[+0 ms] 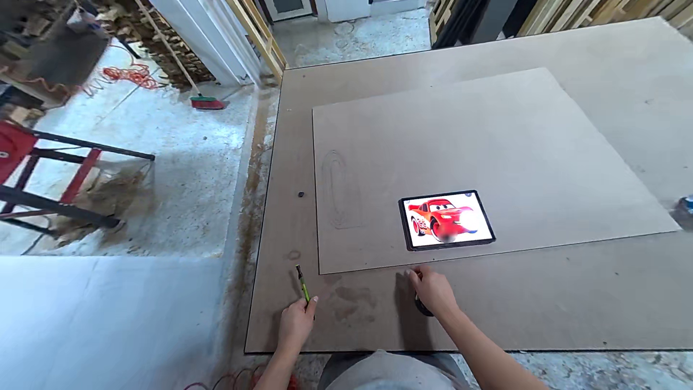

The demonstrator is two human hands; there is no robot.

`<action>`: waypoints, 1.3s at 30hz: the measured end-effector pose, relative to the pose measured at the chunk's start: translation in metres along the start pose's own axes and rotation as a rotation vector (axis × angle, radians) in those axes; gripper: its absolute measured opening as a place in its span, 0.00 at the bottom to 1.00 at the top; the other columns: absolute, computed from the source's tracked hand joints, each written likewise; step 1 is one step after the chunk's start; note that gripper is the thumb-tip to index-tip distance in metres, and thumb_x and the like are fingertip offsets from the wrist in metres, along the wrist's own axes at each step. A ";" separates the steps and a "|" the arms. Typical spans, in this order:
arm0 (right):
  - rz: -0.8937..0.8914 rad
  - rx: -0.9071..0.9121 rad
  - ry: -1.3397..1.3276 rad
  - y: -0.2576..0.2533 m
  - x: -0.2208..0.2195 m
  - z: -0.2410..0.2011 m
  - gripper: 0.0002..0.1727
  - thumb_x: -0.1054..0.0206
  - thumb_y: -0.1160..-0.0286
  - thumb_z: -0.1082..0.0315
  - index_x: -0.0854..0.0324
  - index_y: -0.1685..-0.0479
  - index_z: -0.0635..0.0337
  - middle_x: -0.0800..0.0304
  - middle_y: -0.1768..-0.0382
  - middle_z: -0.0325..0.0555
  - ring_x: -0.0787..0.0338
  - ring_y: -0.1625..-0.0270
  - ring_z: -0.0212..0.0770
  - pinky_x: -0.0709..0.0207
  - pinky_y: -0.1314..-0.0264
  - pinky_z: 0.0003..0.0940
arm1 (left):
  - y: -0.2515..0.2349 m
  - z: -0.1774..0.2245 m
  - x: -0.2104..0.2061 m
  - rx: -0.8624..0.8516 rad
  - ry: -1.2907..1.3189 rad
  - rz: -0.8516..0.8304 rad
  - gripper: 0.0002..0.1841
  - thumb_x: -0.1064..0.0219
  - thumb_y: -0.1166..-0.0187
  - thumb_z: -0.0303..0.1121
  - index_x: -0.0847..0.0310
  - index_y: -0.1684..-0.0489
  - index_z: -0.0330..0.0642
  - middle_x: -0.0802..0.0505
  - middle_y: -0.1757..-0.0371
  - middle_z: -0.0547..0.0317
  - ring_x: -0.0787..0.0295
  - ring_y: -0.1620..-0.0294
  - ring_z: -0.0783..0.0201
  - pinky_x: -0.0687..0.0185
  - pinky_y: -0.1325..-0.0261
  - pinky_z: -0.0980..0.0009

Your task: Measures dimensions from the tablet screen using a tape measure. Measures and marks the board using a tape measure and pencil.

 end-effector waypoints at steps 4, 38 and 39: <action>-0.043 -0.039 0.195 -0.031 0.024 -0.016 0.39 0.54 0.18 0.27 0.09 0.58 0.50 0.05 0.56 0.49 0.06 0.46 0.52 0.15 0.47 0.58 | 0.004 -0.006 -0.013 0.182 -0.008 0.014 0.31 0.45 0.14 0.63 0.09 0.64 0.44 0.06 0.69 0.52 0.07 0.66 0.55 0.12 0.56 0.49; 0.293 -0.024 -0.222 -0.163 0.144 -0.058 0.37 0.48 0.14 0.32 0.09 0.66 0.58 0.08 0.73 0.50 0.09 0.68 0.53 0.20 0.60 0.67 | -0.248 0.177 0.103 -0.387 -0.084 0.745 0.19 0.47 0.08 0.38 0.17 0.33 0.35 0.10 0.40 0.37 0.16 0.31 0.39 0.26 0.23 0.46; 0.339 0.055 -0.332 -0.191 0.144 -0.076 0.37 0.48 0.13 0.34 0.10 0.67 0.59 0.09 0.73 0.49 0.10 0.69 0.50 0.19 0.62 0.64 | -0.250 0.176 0.103 -0.386 -0.075 0.777 0.19 0.47 0.08 0.38 0.17 0.35 0.34 0.10 0.42 0.37 0.15 0.33 0.40 0.24 0.25 0.47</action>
Point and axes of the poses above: each hand's wrist, its own y-axis away from the middle knuckle, its own x-axis out of the back of the hand, z = x × y, the point moved 3 cm from there along -y, towards the middle knuckle
